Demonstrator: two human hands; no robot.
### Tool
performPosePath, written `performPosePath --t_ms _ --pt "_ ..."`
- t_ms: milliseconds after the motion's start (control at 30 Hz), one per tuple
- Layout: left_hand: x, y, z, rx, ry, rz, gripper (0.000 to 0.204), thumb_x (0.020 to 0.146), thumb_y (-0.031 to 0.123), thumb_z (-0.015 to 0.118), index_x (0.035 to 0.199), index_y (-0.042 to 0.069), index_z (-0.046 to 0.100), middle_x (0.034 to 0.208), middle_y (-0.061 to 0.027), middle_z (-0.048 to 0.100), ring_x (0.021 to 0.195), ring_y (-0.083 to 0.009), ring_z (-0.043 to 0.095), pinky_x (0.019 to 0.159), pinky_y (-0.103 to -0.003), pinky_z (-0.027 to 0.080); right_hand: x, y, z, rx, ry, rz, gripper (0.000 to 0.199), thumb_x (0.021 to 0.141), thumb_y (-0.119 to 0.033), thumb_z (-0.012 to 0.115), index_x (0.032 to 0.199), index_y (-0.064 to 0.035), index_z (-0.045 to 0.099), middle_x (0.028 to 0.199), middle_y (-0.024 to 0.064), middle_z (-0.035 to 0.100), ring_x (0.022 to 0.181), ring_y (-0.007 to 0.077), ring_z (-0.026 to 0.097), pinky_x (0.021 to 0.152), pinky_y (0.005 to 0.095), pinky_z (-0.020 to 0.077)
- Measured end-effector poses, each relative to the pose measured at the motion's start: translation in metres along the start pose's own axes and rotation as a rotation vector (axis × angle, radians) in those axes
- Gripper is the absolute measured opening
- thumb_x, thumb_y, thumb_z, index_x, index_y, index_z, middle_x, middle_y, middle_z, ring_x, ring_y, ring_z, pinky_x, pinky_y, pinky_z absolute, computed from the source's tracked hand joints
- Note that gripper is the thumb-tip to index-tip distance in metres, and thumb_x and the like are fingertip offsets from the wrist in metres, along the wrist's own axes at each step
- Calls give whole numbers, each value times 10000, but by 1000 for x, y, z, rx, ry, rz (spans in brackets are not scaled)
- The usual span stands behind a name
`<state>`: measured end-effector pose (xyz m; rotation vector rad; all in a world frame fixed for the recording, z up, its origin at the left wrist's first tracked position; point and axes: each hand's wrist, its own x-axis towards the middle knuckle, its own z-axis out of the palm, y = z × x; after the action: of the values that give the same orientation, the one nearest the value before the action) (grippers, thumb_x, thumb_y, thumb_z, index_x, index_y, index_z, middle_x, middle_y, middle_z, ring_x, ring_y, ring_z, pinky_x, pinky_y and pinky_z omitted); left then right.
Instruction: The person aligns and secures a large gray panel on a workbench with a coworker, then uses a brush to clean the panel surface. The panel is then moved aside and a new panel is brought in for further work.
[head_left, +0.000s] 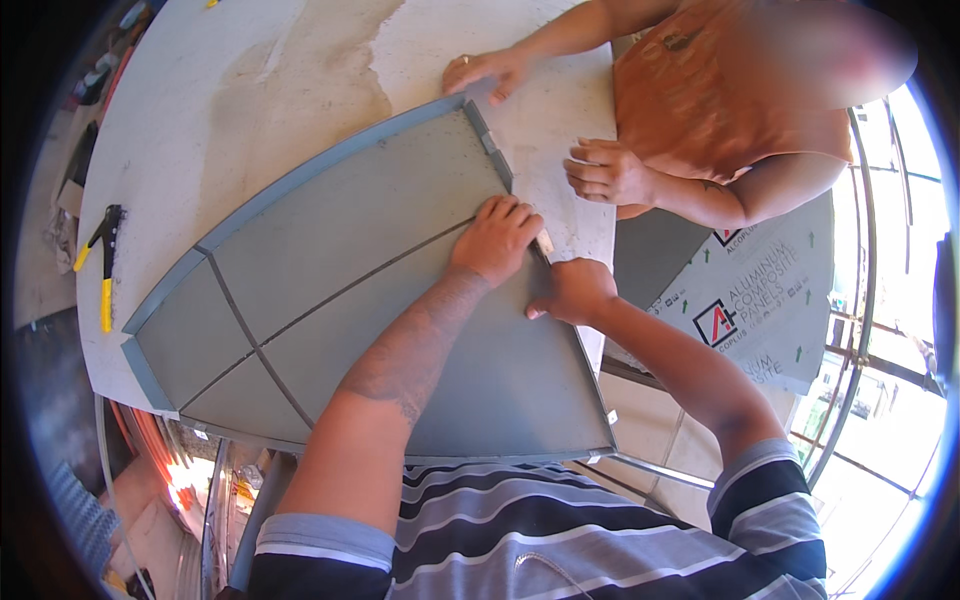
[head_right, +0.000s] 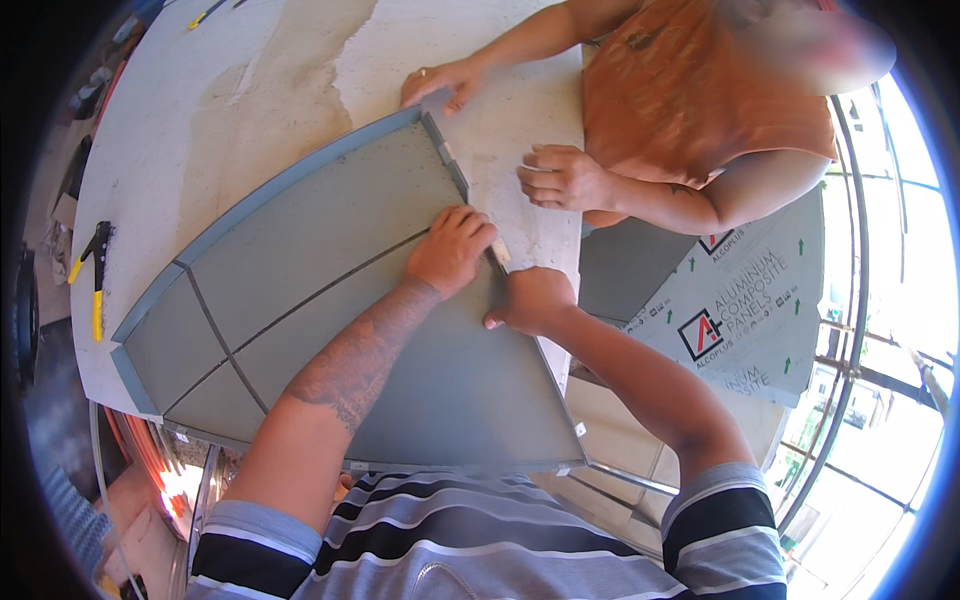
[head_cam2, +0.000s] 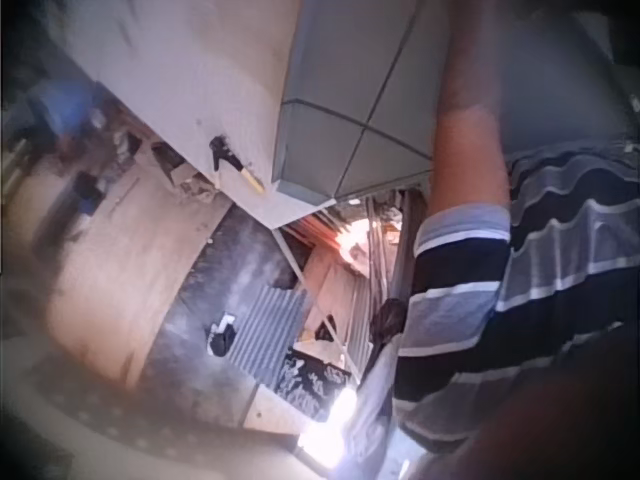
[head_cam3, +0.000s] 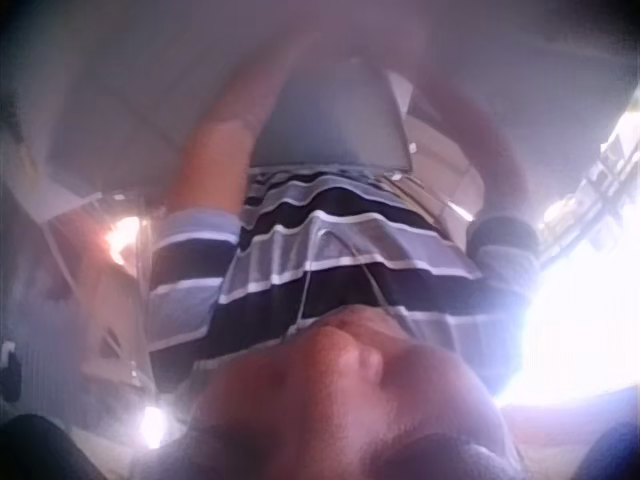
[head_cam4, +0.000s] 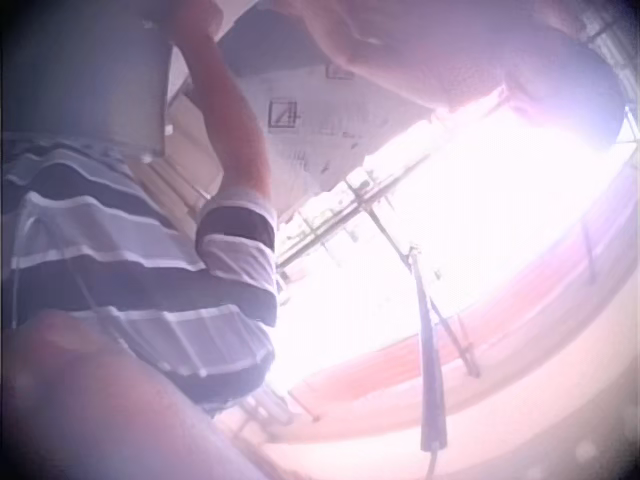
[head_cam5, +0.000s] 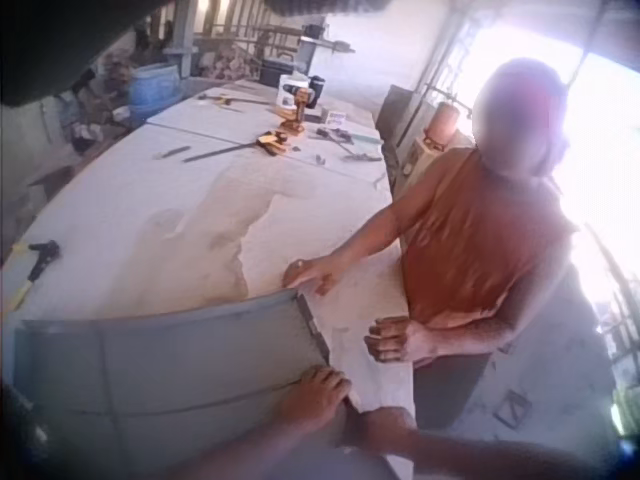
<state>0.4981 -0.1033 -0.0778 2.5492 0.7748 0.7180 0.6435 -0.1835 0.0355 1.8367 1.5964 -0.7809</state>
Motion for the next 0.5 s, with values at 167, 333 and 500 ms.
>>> performPosePath --t_ms 167,333,500 --pt "-2 1 1 -32 -16 -42 255 866 47 622 1117 93 624 1199 -92 647 1259 -317 560 1162 -481 418 8 6 6 35 -7 -22 668 709 -658 877 946 -40 790 895 164 771 919 354 760 831 442 592" --pt "2 -1 7 -52 19 -30 234 877 80 614 1109 103 627 1195 -84 646 1248 -315 561 1140 -483 428 7 14 13 76 86 -67 662 705 -655 881 903 -33 776 860 160 757 893 369 748 818 454 585" --pt "4 -4 8 -36 45 12 215 877 76 613 1088 114 624 1186 -78 643 1215 -319 567 1106 -481 443 5 26 21 223 124 -116 658 716 -646 878 943 -39 761 857 163 752 913 376 743 825 471 577"
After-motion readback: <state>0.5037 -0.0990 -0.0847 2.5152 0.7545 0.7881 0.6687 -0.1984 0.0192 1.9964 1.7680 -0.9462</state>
